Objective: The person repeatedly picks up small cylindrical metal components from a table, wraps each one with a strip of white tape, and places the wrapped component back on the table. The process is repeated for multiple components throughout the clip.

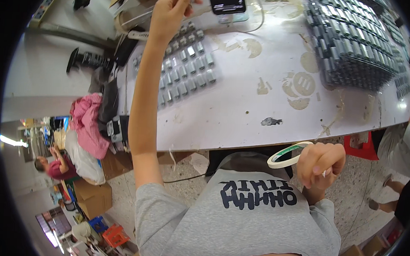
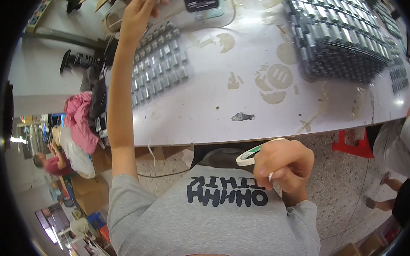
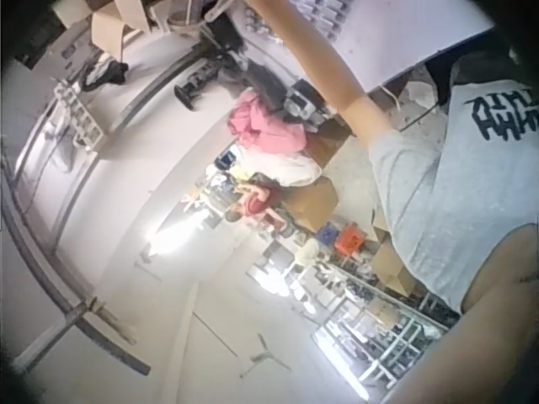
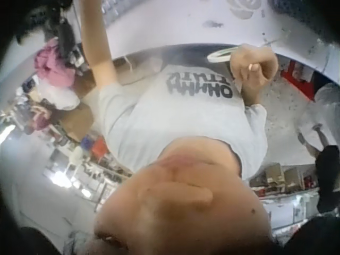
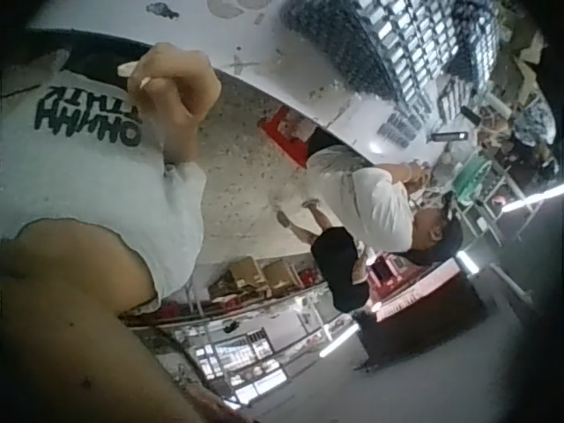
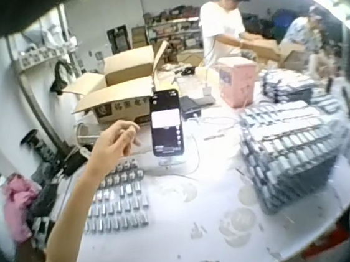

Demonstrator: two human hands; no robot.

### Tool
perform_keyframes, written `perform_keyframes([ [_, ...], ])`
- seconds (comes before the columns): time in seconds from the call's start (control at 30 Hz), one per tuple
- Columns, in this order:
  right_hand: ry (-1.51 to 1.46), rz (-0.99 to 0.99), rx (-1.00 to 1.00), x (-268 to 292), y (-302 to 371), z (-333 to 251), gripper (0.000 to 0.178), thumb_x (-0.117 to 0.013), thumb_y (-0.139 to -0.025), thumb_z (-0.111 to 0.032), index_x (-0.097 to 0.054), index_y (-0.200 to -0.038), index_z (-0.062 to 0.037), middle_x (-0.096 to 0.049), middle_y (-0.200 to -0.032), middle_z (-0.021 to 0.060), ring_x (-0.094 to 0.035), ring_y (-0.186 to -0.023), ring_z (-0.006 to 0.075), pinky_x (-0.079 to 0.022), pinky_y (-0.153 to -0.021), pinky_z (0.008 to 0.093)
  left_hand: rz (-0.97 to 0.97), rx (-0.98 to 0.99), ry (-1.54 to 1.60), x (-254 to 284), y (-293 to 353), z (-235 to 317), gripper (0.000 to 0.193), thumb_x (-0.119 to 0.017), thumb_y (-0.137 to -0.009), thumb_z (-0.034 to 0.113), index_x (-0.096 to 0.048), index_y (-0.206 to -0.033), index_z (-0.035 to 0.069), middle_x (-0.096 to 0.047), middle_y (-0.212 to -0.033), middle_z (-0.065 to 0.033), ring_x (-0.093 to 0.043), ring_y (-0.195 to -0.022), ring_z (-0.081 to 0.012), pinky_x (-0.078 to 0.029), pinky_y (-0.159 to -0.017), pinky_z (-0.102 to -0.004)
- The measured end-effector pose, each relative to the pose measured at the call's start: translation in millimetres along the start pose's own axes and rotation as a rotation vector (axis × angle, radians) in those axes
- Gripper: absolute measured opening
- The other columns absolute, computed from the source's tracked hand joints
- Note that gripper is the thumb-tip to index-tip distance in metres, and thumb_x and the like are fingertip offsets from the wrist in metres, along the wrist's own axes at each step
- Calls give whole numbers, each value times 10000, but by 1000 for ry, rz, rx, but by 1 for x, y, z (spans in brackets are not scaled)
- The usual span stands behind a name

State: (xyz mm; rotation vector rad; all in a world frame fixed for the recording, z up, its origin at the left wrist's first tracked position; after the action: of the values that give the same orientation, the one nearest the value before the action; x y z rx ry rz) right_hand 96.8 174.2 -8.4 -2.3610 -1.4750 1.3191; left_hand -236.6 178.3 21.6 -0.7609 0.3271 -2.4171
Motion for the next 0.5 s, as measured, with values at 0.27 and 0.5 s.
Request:
perform_keyframes([
  [0.27,-28,-40,-64,-7,1,18,152,-488,-838,-91,-484,-755,36,-477,-460,61,-431,-343,106,-300,-315,206,-102,504,-37,39,132,-56,343,-491,-836,117,-432,-1162,25,-594,-936,-89,-534,-777,-97,-429,-703,-206],
  [0.5,-47,-46,-61,-16,-3,25,159,-497,-841,-101,-487,-759,35,-482,-461,54,-442,-339,104,-300,-306,202,121,441,-204,47,151,-37,364,-557,-797,106,-458,-1136,21,-589,-860,-82,-553,-754,-109,-431,-693,-213],
])
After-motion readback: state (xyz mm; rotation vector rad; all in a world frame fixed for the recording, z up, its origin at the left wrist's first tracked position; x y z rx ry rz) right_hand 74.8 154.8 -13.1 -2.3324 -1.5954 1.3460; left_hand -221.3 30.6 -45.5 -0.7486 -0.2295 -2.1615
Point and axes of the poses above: each hand's wrist, its own y-axis away from the middle knuckle, its own x-axis out of the back of the hand, z = x × y, the point moved 8 cm from there along -y, towards the middle knuckle
